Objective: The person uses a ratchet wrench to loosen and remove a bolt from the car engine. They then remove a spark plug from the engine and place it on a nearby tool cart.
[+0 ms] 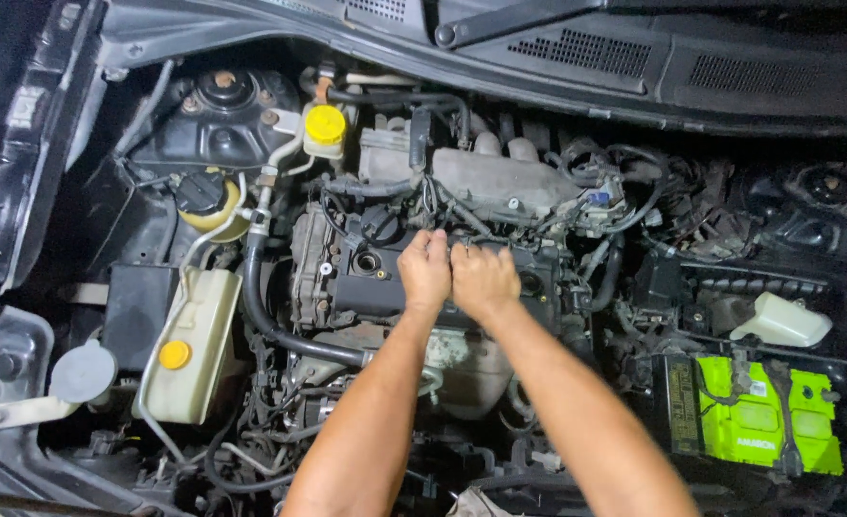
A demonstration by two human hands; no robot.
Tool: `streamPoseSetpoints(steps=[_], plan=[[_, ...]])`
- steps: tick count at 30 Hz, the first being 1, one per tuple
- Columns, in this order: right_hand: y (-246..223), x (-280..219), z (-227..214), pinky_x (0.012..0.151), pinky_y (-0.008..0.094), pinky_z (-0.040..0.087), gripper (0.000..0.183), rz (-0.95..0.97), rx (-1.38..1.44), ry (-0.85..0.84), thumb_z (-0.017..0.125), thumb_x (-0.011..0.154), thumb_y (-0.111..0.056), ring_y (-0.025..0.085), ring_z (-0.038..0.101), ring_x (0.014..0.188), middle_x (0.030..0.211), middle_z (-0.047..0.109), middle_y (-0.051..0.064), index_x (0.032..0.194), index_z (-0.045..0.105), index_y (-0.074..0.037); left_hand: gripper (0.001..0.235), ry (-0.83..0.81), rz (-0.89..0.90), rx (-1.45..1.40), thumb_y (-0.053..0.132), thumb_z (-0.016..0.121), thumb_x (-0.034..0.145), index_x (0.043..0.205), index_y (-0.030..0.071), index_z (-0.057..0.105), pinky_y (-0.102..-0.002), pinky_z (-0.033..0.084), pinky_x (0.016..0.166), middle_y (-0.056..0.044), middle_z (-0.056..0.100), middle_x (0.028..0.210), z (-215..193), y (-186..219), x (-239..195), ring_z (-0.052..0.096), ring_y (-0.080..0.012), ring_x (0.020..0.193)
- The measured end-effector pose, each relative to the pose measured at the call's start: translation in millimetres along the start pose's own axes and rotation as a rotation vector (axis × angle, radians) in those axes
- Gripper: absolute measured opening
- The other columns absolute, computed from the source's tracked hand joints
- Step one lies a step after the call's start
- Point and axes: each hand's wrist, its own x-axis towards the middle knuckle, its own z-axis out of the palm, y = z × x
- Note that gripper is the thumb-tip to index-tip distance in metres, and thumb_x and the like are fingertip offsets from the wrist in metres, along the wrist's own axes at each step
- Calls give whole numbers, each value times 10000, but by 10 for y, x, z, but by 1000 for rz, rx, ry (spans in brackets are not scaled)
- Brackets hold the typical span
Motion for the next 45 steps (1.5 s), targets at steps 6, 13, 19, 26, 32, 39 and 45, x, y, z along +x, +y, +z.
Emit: streamPoseSetpoints(steps=[6, 13, 19, 26, 32, 39, 45], plan=[[434, 352, 147, 638, 385, 470, 270, -383, -7, 299, 559, 671, -473, 220, 631, 647, 667, 565, -5, 797, 569, -234, 280, 113, -36, -10, 385, 612, 988, 902, 134, 702, -546, 523, 731, -217, 704, 740, 40, 135, -175, 708, -454, 855], [-428, 56, -647, 714, 569, 582, 453, 339, 273, -563, 492, 890, -468, 423, 750, 852, 996, 726, 131, 1199, 576, -148, 323, -293, -37, -99, 365, 627, 1004, 806, 114, 672, -420, 526, 746, -134, 663, 699, -12, -464, 263, 639, -266, 739], [-643, -57, -719, 867, 597, 570, 645, 526, 384, -550, 596, 868, -251, 427, 715, 1006, 1168, 638, 147, 1453, 402, -60, 348, -414, -79, -82, 408, 687, 949, 680, 187, 691, -328, 511, 665, -7, 641, 592, -117, -376, 273, 598, -163, 643], [150, 69, 100, 603, 429, 484, 84, -125, -78, 151, 547, 758, -276, 212, 659, 579, 648, 591, -40, 830, 543, -233, 296, -102, -85, -144, 332, 643, 991, 847, 81, 710, -453, 527, 735, -187, 681, 746, -76, 19, -42, 673, -332, 770], [488, 590, 141, 664, 418, 511, 368, -503, 63, 93, 639, 615, -481, 249, 670, 716, 734, 630, 14, 859, 582, -211, 256, 0, -104, -182, 330, 670, 979, 986, 79, 721, -471, 540, 758, -221, 712, 850, -211, 272, -178, 704, -383, 865], [-394, 242, -866, 250, 281, 380, 168, 842, 1428, -758, 614, 850, -80, 60, 365, 351, 566, 401, -47, 1000, 545, -49, 275, -385, -64, -193, 412, 640, 1015, 934, 168, 736, -392, 532, 814, -83, 711, 814, -313, -217, 125, 635, -202, 816], [-204, 141, -11, 522, 417, 527, 287, 461, 937, -615, 777, 712, -224, 339, 718, 665, 651, 668, 151, 883, 700, -7, 285, -442, -73, -186, 387, 681, 1010, 936, 120, 749, -400, 530, 830, -100, 734, 828, -380, -311, 222, 656, -205, 839]])
